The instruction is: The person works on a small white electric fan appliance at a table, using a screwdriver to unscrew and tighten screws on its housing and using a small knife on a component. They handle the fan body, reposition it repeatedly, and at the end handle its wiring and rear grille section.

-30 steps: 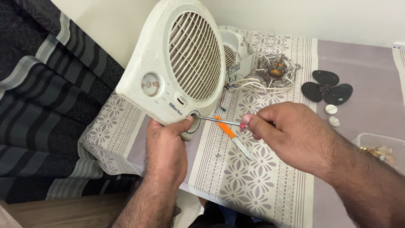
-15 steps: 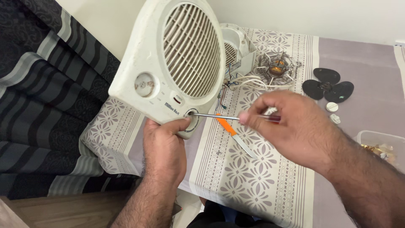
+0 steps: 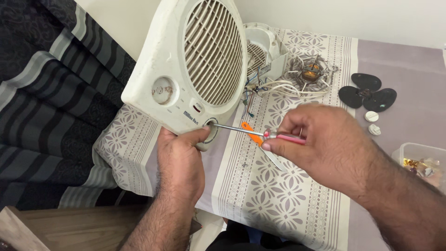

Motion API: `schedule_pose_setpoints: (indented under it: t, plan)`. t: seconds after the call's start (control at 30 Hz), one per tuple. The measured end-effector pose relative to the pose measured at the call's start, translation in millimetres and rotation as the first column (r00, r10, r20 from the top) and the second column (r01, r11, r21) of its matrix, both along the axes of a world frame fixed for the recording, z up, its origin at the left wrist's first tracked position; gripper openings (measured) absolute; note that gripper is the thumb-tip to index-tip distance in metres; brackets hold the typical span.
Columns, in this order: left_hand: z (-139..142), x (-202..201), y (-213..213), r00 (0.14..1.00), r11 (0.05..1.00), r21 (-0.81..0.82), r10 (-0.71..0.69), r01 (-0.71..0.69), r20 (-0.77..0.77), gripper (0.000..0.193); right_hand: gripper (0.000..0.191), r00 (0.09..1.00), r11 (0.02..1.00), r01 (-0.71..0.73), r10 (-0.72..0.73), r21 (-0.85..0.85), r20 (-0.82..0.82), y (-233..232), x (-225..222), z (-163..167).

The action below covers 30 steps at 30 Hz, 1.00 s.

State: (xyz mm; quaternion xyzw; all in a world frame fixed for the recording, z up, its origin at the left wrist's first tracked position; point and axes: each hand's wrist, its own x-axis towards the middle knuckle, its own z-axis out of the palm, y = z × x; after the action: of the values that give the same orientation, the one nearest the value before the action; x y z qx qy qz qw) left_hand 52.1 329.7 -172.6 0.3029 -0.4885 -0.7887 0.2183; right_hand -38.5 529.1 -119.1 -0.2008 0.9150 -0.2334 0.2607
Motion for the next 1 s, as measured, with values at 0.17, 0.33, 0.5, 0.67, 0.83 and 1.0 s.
schedule_pose_setpoints:
  t: [0.17, 0.33, 0.5, 0.67, 0.83, 1.0]
  plan:
    - [4.5, -2.6, 3.0, 0.998, 0.999, 0.030, 0.019, -0.017, -0.062, 0.045, 0.034, 0.937, 0.895, -0.186, 0.037, -0.405, -0.348, 3.5, -0.7, 3.1]
    - [8.6, -2.9, 4.5, 0.998, 1.000, 0.014, 0.021, -0.020, -0.060, 0.045, 0.042, 0.984, 0.980, 0.109, -0.130, 0.167, 0.121, -13.0, 0.1, 31.6]
    - [-1.1, -2.0, -1.7, 1.000, 1.000, 0.024, 0.014, -0.015, 0.009, 0.042, 0.041, 0.993, 0.965, 0.064, -0.088, 0.253, 0.083, -23.1, 4.8, 26.3]
    - [1.4, -3.4, -3.0, 0.999, 1.000, 0.030, 0.007, -0.009, 0.050, 0.044, 0.032, 0.986, 0.987, 0.052, -0.075, -0.152, -0.147, -14.3, 4.9, 21.5]
    - [2.9, -5.1, -2.3, 1.000, 0.999, 0.041, 0.008, -0.008, 0.020, 0.044, 0.038, 0.991, 0.978, 0.114, -0.123, 0.175, 0.045, -19.1, -1.0, 28.3]
    - [3.2, -4.6, -3.4, 1.000, 1.000, 0.019, -0.003, 0.002, 0.023, 0.044, 0.041, 0.984, 0.977, 0.130, -0.148, 0.171, 0.096, -17.7, 4.0, 25.1]
